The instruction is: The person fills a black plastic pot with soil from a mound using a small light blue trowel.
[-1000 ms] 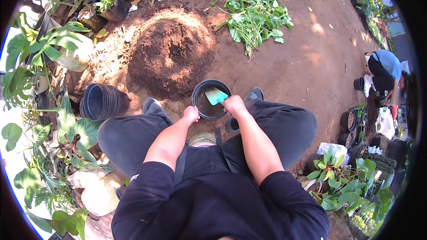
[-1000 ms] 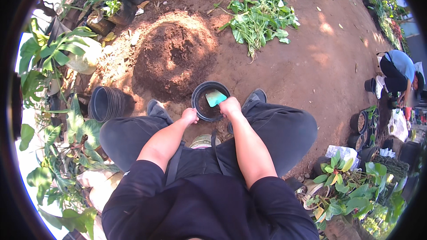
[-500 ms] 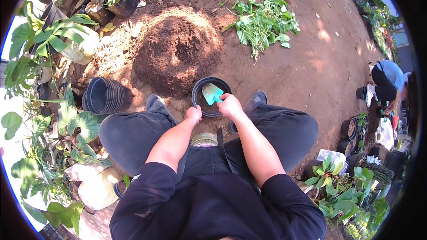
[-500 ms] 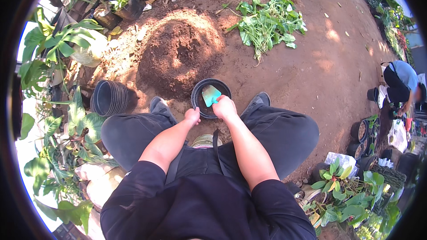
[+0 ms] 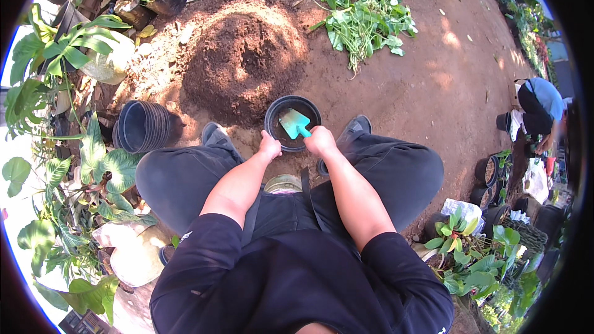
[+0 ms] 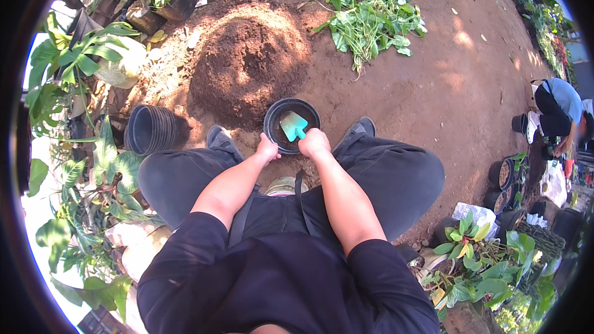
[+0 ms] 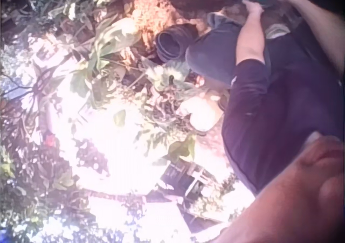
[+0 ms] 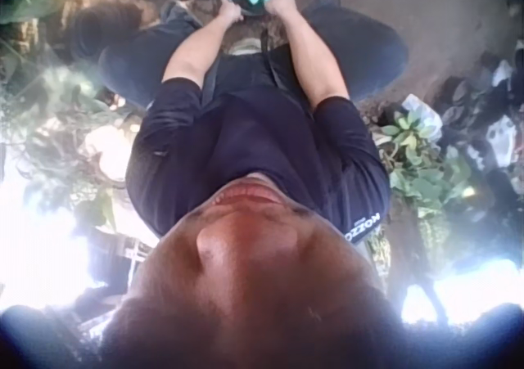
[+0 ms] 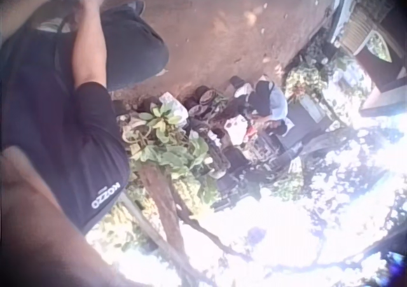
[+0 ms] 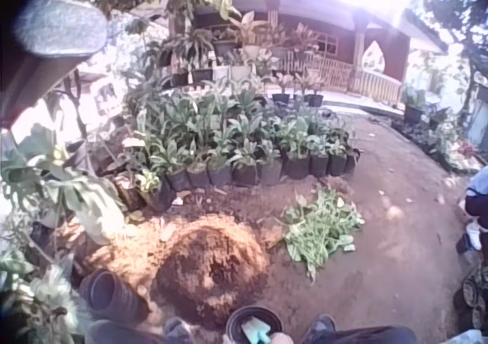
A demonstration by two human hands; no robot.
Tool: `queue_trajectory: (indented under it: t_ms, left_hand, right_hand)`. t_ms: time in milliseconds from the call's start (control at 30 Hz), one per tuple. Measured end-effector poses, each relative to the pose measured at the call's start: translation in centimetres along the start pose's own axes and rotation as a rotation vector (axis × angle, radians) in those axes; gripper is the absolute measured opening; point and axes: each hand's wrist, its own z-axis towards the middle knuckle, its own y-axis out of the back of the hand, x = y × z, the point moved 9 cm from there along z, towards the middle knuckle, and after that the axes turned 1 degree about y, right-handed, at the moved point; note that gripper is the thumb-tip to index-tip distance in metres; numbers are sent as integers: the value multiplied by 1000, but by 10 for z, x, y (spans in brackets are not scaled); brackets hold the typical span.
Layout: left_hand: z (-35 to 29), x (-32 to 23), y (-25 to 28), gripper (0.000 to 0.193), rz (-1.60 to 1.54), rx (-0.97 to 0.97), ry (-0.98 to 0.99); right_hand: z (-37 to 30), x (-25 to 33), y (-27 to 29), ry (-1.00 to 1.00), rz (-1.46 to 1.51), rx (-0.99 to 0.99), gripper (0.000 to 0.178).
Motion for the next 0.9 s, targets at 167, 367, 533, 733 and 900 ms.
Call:
queue_trajectory:
  t_ms: [167,367,533,733,900]
  left_hand:
    - [-16,6,-12,34,-144,166,89]
    - [-9,8,-16,32,-13,314,121]
    - [0,-5,5,34,104,-20,12]
    - [21,16,-1,37,131,-7,28]
    - [-6,-10,-6,43,20,133,116]
  right_hand:
    - [-26,32,20,173,-112,-133,31]
    - [0,12,5,72,-147,-76,31]
    - [-22,34,19,156,-211,-148,29]
    - [-8,27,4,140,-253,-44,23]
    - [0,8,-2,88,-265,-93,25]
